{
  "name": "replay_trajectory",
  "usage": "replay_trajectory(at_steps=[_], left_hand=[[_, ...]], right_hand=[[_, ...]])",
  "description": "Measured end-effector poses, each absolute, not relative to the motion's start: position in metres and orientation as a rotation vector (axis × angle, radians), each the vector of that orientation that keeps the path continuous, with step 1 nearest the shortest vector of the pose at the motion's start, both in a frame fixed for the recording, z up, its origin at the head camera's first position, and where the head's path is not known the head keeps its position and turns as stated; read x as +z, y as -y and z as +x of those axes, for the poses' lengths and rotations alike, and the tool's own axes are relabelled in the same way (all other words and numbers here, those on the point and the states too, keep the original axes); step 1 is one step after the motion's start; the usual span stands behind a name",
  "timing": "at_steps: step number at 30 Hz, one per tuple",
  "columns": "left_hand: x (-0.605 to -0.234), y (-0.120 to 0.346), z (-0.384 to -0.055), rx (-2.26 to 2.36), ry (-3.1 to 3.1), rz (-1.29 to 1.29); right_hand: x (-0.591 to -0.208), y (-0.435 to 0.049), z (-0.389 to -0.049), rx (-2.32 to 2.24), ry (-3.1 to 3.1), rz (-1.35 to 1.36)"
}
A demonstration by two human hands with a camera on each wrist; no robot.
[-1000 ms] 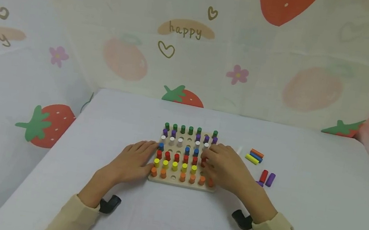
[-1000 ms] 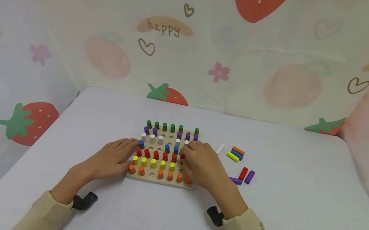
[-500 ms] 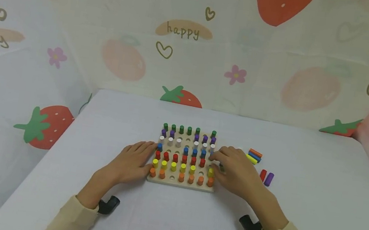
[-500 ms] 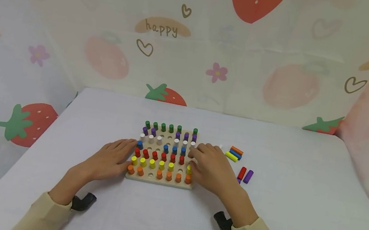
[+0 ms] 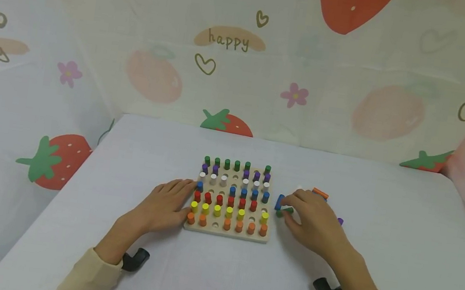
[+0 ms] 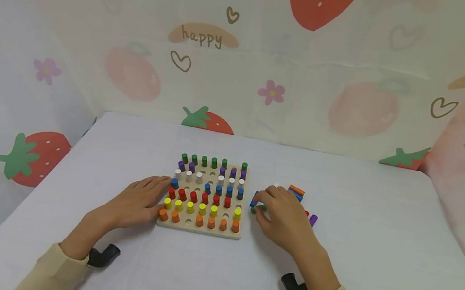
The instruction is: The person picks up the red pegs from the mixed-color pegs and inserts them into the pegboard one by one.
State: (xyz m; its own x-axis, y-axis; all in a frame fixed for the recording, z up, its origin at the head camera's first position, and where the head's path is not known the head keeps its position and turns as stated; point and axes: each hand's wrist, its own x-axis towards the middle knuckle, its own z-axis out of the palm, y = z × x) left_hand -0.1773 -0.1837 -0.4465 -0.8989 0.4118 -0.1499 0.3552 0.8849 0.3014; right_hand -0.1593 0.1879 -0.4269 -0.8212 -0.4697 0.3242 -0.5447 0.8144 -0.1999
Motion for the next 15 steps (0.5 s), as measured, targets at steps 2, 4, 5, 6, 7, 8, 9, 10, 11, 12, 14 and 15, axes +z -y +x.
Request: replay_trajectory(at_steps=[2, 4, 5, 6, 7, 8, 9, 10, 11, 12, 14, 15], left_hand=[[-0.447, 0.184, -0.178, 0.391, -2.847, 0.588], [-0.447, 0.184, -0.178, 0.39, -2.847, 0.589], [-0.447, 0.184, -0.178, 0.389, -2.846, 0.588], [-0.447, 0.183, -0.178, 0.388, -2.845, 0.587], [-0.447, 0.183, -0.178, 0.387, -2.844, 0.585], [-0.447, 0.183, -0.178, 0.386, -2.843, 0.582], [-0.447, 0.183, -0.178, 0.384, -2.842, 0.579], [-0.447, 0.183, -0.177, 0.383, -2.841, 0.575], [-0.447, 0.183, -0.177, 0.381, -2.841, 0.572], [-0.447, 0.183, -0.177, 0.382, -2.84, 0.57], [-0.447, 0.182, -0.177, 0.384, -2.841, 0.571], [-0.447, 0.183, -0.177, 0.386, -2.842, 0.573]], right_hand=[[-0.428, -0.192, -0.159, 0.424, 2.734, 0.774], [-0.429, -0.197, -0.158, 0.429, 2.746, 0.748], [-0.429, -0.199, -0.158, 0.431, 2.758, 0.729], [-0.429, -0.202, -0.157, 0.429, 2.77, 0.712], [-0.429, -0.204, -0.156, 0.425, 2.78, 0.695], [-0.429, -0.206, -0.156, 0.422, 2.788, 0.68], [-0.43, -0.208, -0.155, 0.423, 2.79, 0.672], [-0.43, -0.21, -0.155, 0.422, 2.792, 0.666], [-0.431, -0.212, -0.154, 0.422, 2.795, 0.659], [-0.431, -0.213, -0.154, 0.421, 2.799, 0.649], [-0.432, -0.216, -0.153, 0.425, 2.81, 0.628], [-0.432, -0.217, -0.152, 0.428, 2.816, 0.619]])
